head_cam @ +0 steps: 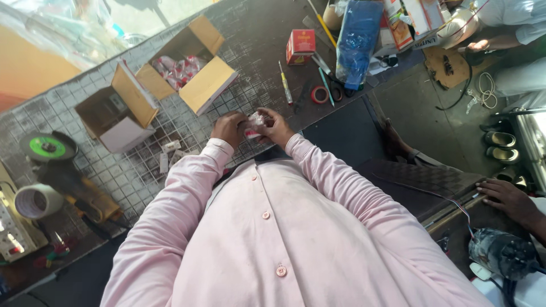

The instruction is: The person retrieves a box of electrical sockets from a shelf and moves to a workbench. They unpack the sockets and use a screwdriver to tighten the internal screws of the components.

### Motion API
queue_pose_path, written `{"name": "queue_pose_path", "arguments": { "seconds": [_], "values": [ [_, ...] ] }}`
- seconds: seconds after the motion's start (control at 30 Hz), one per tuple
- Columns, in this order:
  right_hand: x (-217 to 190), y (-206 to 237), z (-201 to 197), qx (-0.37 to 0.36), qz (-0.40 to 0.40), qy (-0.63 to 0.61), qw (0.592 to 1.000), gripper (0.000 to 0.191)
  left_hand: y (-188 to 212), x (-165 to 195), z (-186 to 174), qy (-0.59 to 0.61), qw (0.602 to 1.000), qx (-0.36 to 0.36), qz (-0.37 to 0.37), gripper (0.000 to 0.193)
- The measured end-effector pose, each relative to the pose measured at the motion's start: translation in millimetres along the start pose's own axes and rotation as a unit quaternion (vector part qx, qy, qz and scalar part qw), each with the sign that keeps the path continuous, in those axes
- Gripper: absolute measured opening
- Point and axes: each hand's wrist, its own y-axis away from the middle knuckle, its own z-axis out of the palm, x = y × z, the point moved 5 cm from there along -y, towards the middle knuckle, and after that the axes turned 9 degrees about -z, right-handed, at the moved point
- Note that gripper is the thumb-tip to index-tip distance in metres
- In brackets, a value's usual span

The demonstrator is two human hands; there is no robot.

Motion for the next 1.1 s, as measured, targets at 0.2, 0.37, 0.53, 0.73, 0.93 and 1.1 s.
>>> {"name": "queue_pose_path", "arguments": {
  "seconds": [0.2, 0.37, 0.53, 0.73, 0.93, 1.1],
  "values": [
    [-18.9, -23.5, 3.4, -0.047, -0.072, 0.069, 0.994, 0.064, -16.9, -46.0, 30.1, 0.372, 0.841, 0.05, -0.391, 0.015],
    [-25.9, -36.2, -1.1, 0.04, -0.069, 0.136, 0.987, 0.062, -29.4, -43.9, 23.4, 0.397, 0.857, -0.007, -0.33, 0.01],
    [-12.8, -29.7, 10.1, 0.071, -0.022, 0.044, 0.996, 0.051, -17.5, -22.3, 24.8, 0.356, 0.909, -0.004, -0.215, 0.009],
    [-12.6, -20.6, 10.9, -0.003, -0.124, 0.254, 0.959, 0.038, -10.6, -45.5, 42.8, 0.595, 0.701, 0.092, -0.381, 0.014],
    [-10.6, -22.6, 14.0, -0.101, -0.052, -0.227, 0.967, 0.053, -11.1, -67.1, 40.6, 0.666, 0.56, 0.119, -0.479, 0.021],
    [3.4, -23.0, 18.2, -0.049, 0.074, -0.324, 0.942, 0.046, -10.6, -62.6, 34.4, 0.6, 0.657, 0.086, -0.447, 0.02]
  ]
}}
